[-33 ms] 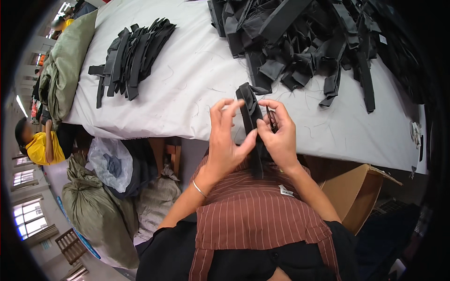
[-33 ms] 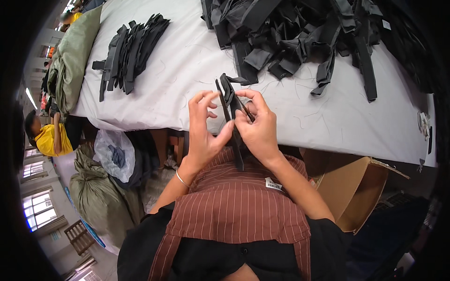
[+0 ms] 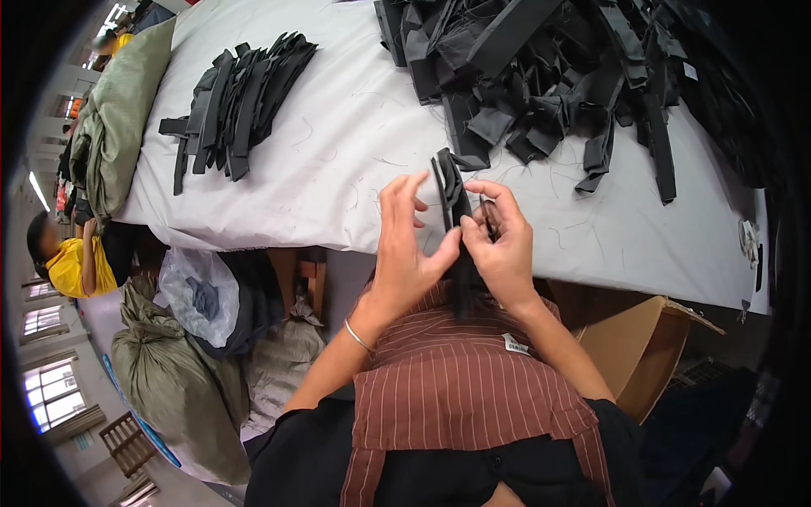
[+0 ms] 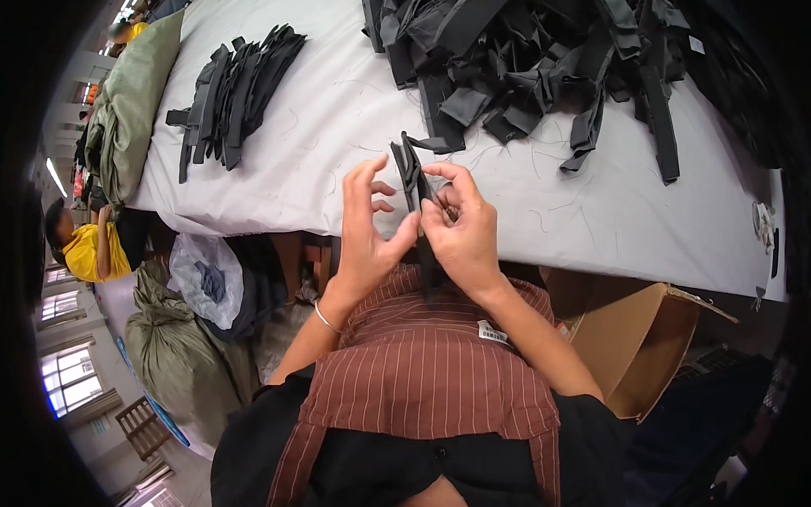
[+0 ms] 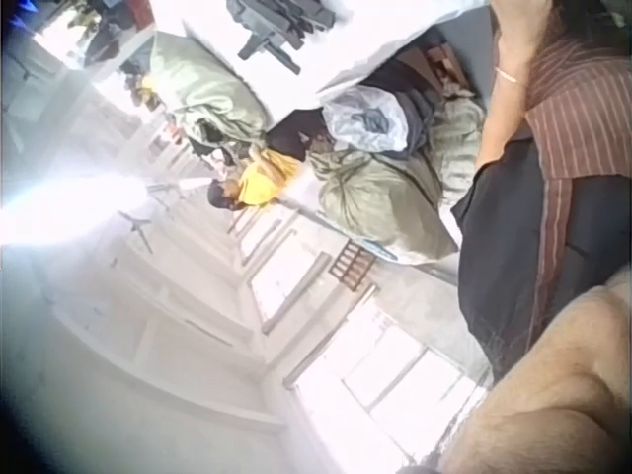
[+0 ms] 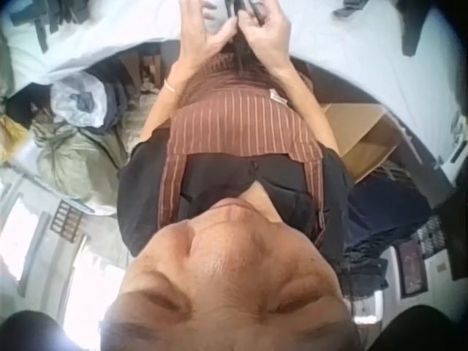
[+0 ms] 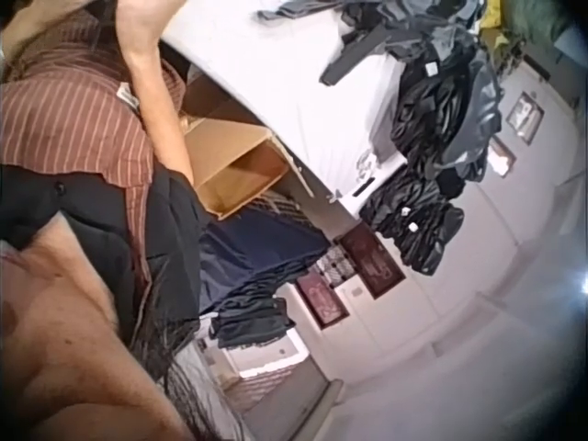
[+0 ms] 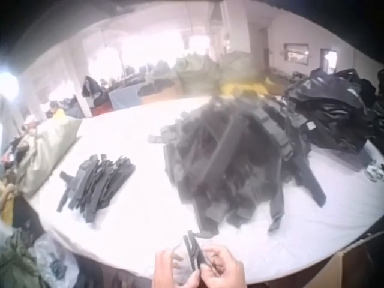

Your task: The recorder is sorting and inspecting small black fabric or plastic components at a workbench, using a small tool to adjust or trim them.

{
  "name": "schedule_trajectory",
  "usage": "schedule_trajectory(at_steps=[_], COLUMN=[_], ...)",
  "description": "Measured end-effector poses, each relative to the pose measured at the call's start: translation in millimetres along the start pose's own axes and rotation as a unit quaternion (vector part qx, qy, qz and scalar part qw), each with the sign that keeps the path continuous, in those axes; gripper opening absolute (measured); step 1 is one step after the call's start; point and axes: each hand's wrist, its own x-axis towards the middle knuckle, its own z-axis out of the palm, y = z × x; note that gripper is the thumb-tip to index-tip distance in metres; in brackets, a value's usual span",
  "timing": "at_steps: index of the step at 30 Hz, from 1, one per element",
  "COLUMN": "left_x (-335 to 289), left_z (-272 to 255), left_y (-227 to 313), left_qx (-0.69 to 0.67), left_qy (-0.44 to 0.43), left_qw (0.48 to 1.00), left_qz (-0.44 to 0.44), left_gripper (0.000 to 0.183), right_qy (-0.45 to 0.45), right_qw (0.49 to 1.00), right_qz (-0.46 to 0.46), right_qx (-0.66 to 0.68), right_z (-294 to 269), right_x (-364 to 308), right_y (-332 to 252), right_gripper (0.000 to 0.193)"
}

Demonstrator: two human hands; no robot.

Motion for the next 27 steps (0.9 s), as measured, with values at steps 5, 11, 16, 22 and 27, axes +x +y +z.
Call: schedule_trajectory(at_steps=[5,11,16,22,27], left_x=[12.1,13.1,6.9,11.3,10.7], left_z=[-8.4,-7.7,-0.3,4.4,3.6], left_y=[-15.3,-12.1,-14.8,-23.6,-27.1], left_qx=[-0.286,-0.314,-0.409,-0.372,-0.362], left_qy=[-0.178,-0.152,-0.086,-0.155,-0.177], left_qw=[0.898,0.883,0.849,0.862,0.864], left_qz=[-0.282,-0.314,-0.324,-0.308,-0.303], left_gripper=[0.056,0.041,0.043,0.045,0.047], right_qy=[0.020,0.047,0.056,0.005,-0.049], right_qw=[0.998,0.993,0.997,0.990,0.942], right_qz=[-0.040,-0.087,-0.027,0.053,-0.015], right_qx=[-0.042,-0.064,-0.037,-0.129,-0.333], right_z=[0.0,-4.1,-6.6,-34.1,-61.6], right_x=[-8.6,-13.4,-7.3,-1.5,-5.8], right_y=[1.0,11.3,18.2,11.0,-11.9], right_gripper=[0.037,0.036,0.035,0.032,0.021])
